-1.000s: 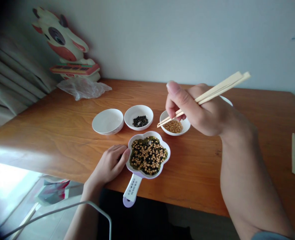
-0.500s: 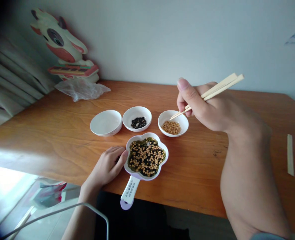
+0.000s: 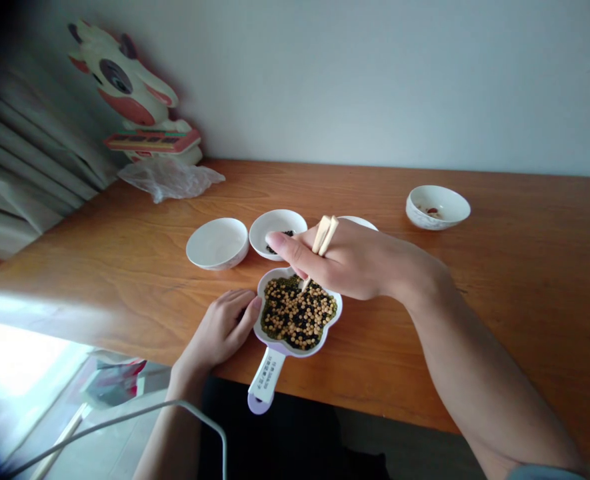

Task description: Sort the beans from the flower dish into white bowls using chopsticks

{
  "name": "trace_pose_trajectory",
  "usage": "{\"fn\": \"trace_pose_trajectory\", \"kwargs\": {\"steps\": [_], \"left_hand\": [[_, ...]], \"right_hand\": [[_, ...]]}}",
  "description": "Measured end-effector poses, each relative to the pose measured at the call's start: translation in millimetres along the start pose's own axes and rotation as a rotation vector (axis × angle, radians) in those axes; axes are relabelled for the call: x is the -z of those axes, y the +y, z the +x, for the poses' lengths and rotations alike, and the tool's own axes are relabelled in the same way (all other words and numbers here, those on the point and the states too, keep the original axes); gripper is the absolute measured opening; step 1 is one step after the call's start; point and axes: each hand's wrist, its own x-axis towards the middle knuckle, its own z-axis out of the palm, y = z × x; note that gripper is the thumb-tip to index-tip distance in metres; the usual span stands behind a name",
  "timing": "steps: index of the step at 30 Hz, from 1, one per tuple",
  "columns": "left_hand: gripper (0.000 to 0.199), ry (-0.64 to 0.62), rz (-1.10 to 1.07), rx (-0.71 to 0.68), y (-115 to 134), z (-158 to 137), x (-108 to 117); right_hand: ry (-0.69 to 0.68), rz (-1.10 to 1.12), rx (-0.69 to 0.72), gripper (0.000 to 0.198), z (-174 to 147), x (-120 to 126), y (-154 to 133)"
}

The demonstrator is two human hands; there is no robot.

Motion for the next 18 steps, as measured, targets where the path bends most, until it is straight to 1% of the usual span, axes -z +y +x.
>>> {"fn": "trace_pose_trajectory", "kwargs": {"steps": [5,10,16,18], "left_hand": [[0.038,0.006,-0.004,-0.005,0.1,0.8,-0.2],[0.037,-0.004,-0.005,-0.002,-0.2,0.2,-0.5],[0.036,0.005,-0.009,0.002,-0.8,-0.2,-0.9],[0.036,0.005,-0.009,-0.002,-0.8,-0.2,-0.7]], "right_hand": [[0.004,-0.054,-0.047,0.071,3.5,-2.8,1.3],[-0.030,-0.005,-0.046,0.070,4.9,-5.9,2.3],[0.000,-0.021,-0.016,0.068,4.1,-4.1,-0.3],[-0.015,0.000,-0.012,0.066,3.3,-3.8,-1.8]]}}
